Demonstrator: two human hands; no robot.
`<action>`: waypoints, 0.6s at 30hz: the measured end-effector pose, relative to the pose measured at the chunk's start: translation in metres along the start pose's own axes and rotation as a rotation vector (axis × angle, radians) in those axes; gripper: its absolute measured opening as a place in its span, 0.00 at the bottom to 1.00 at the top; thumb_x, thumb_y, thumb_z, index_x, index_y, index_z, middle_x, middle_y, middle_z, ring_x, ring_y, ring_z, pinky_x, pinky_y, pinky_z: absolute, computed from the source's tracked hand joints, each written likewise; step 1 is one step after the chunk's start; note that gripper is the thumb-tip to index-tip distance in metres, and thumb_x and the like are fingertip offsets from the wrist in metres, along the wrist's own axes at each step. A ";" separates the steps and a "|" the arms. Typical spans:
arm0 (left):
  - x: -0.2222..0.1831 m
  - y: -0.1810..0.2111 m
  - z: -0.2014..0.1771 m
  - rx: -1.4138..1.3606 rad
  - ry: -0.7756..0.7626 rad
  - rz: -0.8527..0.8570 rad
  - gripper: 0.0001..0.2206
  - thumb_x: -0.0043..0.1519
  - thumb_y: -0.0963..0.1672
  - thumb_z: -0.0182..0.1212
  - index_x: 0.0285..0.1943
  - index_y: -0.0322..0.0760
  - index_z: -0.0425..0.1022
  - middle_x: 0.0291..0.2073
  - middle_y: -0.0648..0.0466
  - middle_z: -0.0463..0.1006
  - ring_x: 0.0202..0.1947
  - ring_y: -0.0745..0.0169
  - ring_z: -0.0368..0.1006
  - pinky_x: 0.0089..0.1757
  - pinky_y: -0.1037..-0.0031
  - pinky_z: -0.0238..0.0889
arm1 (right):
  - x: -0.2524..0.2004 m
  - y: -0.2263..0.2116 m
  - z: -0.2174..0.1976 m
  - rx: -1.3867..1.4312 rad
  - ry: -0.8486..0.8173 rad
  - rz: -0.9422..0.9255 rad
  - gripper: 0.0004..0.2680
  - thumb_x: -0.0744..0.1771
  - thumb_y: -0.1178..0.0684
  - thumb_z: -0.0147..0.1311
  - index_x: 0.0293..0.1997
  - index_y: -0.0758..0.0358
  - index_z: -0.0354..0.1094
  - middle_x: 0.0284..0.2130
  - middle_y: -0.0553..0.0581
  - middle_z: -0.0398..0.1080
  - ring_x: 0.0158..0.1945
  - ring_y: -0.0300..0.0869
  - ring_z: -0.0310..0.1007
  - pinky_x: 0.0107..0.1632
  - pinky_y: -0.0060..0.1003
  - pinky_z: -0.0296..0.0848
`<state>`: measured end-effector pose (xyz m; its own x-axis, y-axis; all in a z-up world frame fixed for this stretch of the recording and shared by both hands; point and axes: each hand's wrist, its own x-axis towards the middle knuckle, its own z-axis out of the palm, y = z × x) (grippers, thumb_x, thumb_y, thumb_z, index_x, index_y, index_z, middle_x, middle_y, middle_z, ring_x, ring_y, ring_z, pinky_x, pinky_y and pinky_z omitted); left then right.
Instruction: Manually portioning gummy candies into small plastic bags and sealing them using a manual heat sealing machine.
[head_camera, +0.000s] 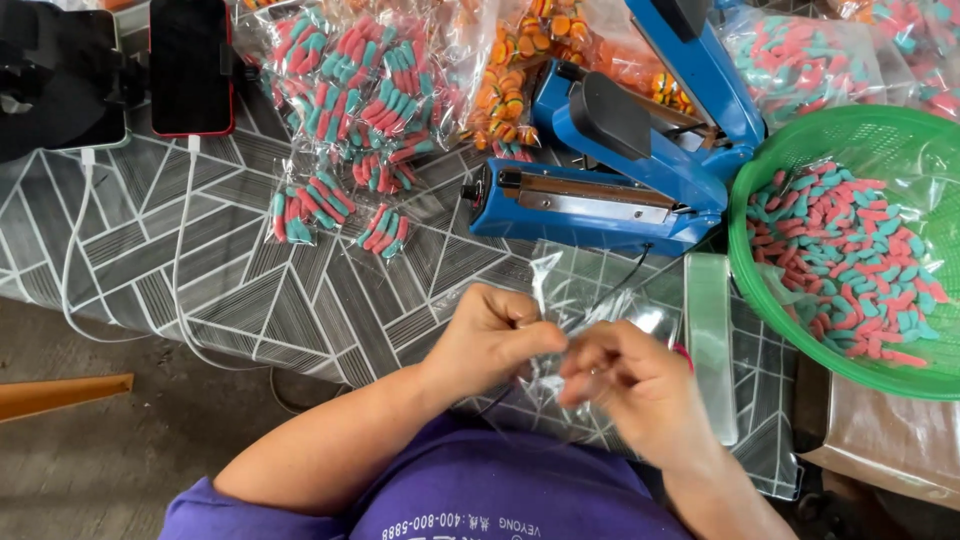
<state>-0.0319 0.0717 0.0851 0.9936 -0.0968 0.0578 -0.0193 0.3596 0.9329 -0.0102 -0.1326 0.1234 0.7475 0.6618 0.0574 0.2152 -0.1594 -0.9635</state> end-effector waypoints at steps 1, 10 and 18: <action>-0.001 0.000 0.008 0.001 0.003 0.000 0.25 0.58 0.49 0.69 0.13 0.45 0.58 0.07 0.58 0.63 0.11 0.78 0.58 0.17 0.83 0.48 | 0.003 -0.003 0.009 0.002 -0.002 0.000 0.06 0.67 0.57 0.56 0.46 0.65 0.68 0.34 0.56 0.76 0.27 0.39 0.85 0.30 0.28 0.88; -0.005 0.001 0.004 -0.125 -0.083 -0.154 0.25 0.52 0.49 0.73 0.13 0.43 0.57 0.08 0.55 0.64 0.08 0.70 0.65 0.13 0.82 0.51 | 0.003 -0.008 0.004 0.041 0.067 0.040 0.02 0.65 0.59 0.61 0.33 0.63 0.73 0.19 0.53 0.73 0.22 0.37 0.76 0.28 0.28 0.76; -0.024 0.039 -0.002 0.285 0.205 0.111 0.21 0.55 0.39 0.76 0.49 0.41 0.65 0.25 0.58 0.72 0.25 0.72 0.67 0.31 0.79 0.67 | 0.005 0.009 -0.018 0.159 0.022 0.044 0.04 0.67 0.60 0.55 0.36 0.62 0.64 0.31 0.61 0.69 0.26 0.45 0.80 0.32 0.36 0.84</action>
<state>-0.0559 0.0896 0.1196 0.9848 0.1266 0.1191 -0.1299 0.0814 0.9882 0.0065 -0.1440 0.1196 0.7682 0.6399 0.0185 0.0812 -0.0687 -0.9943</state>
